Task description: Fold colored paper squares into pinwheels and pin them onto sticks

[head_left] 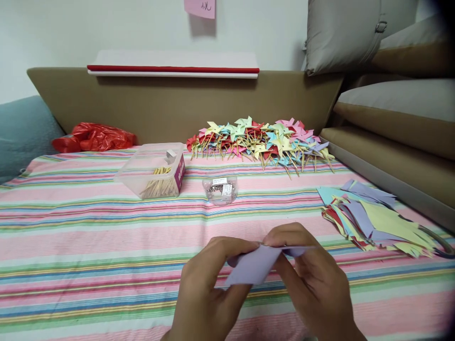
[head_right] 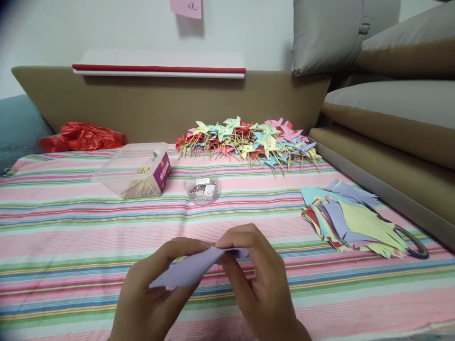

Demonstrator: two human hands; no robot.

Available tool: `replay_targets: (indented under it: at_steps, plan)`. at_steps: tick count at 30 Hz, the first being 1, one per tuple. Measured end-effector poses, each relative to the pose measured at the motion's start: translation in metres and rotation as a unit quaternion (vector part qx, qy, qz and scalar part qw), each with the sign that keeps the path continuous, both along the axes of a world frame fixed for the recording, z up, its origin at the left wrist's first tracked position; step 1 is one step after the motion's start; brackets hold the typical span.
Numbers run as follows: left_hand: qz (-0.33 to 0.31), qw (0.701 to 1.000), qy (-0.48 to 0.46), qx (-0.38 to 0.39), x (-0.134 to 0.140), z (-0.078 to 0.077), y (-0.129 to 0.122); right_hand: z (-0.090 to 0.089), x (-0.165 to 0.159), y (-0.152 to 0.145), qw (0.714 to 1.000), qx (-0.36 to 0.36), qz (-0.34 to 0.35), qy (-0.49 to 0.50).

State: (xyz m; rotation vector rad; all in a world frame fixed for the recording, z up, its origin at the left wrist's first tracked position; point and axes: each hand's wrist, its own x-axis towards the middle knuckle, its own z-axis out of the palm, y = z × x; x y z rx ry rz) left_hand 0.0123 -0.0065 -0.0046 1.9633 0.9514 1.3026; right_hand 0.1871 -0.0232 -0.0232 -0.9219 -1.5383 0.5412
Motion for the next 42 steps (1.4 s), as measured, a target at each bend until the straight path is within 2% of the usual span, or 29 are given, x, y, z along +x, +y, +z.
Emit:
replay_targets:
  at_steps: [4,9,12,14,18,21,23,27,32,35,38,42]
  plan:
    - [0.017,0.992,-0.019,-0.120,0.000,-0.002,0.003,-0.001,-0.005,0.003,0.996,-0.083,0.009,0.036]
    - [0.016,0.994,0.014,-0.108,-0.002,-0.007,0.007,-0.001,-0.005,0.003,0.992,-0.124,0.014,0.033]
    - [0.025,0.997,0.055,-0.042,-0.003,-0.009,0.008,0.000,-0.001,0.005,0.992,-0.118,0.036,0.010]
    - [0.020,0.995,0.088,0.042,-0.005,-0.010,0.010,0.000,0.003,0.006,0.994,-0.097,0.045,-0.013]
    - [-0.002,0.973,0.122,0.197,-0.011,-0.011,0.012,0.002,0.008,0.006,0.998,0.005,0.043,-0.053]
    - [-0.032,0.956,0.139,0.258,-0.018,-0.010,0.012,0.007,0.010,0.005,0.993,0.081,0.045,-0.071]
    - [-0.045,0.949,0.151,0.273,-0.022,-0.010,0.011,0.010,0.011,0.005,0.990,0.107,0.047,-0.077]
    - [-0.061,0.952,0.163,0.253,-0.024,-0.010,0.010,0.013,0.013,0.005,0.991,0.087,0.073,-0.065]
    - [-0.066,0.966,0.150,0.199,-0.019,-0.011,0.013,0.004,0.012,0.008,0.995,-0.005,0.093,-0.024]
    - [-0.049,0.969,0.177,0.167,-0.018,-0.012,0.017,-0.003,0.009,0.013,0.995,-0.054,0.081,-0.006]
    - [0.008,0.962,0.234,0.140,-0.026,-0.013,0.023,-0.007,0.008,0.017,0.995,-0.080,0.053,-0.004]
    - [0.129,0.950,0.255,0.125,-0.055,-0.009,0.036,-0.008,0.011,0.023,0.997,-0.074,0.032,-0.017]
